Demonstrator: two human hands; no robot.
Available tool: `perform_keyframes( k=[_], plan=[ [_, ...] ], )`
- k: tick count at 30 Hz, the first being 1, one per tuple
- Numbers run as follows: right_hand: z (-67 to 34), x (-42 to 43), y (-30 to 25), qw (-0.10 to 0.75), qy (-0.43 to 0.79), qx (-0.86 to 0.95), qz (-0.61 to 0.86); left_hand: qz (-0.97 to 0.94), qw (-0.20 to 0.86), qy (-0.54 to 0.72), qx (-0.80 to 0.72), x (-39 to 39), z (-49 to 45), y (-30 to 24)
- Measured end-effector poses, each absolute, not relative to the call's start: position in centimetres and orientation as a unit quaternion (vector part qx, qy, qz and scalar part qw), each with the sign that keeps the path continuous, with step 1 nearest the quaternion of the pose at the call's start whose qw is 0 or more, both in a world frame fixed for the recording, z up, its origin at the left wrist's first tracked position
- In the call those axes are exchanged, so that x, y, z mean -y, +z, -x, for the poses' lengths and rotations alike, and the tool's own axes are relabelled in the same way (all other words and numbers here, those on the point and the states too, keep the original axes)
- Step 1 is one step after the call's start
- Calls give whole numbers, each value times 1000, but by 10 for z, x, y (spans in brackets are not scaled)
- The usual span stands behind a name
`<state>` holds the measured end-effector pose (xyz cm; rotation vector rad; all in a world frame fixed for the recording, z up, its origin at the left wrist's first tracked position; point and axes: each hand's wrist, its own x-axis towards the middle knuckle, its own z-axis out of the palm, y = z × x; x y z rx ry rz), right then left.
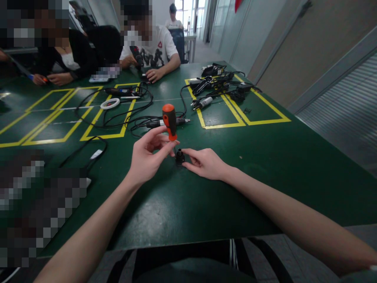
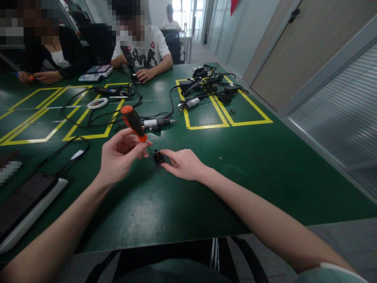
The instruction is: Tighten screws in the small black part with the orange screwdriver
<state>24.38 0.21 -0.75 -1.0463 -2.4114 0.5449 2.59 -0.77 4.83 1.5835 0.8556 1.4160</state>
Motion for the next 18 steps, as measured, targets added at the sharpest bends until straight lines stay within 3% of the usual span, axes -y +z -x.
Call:
perform_keyframes(
  k=[18],
  plan=[
    [-245,-2,-9,227,200,875,377,-635,388,566,-355,5,-26,46]
  ],
)
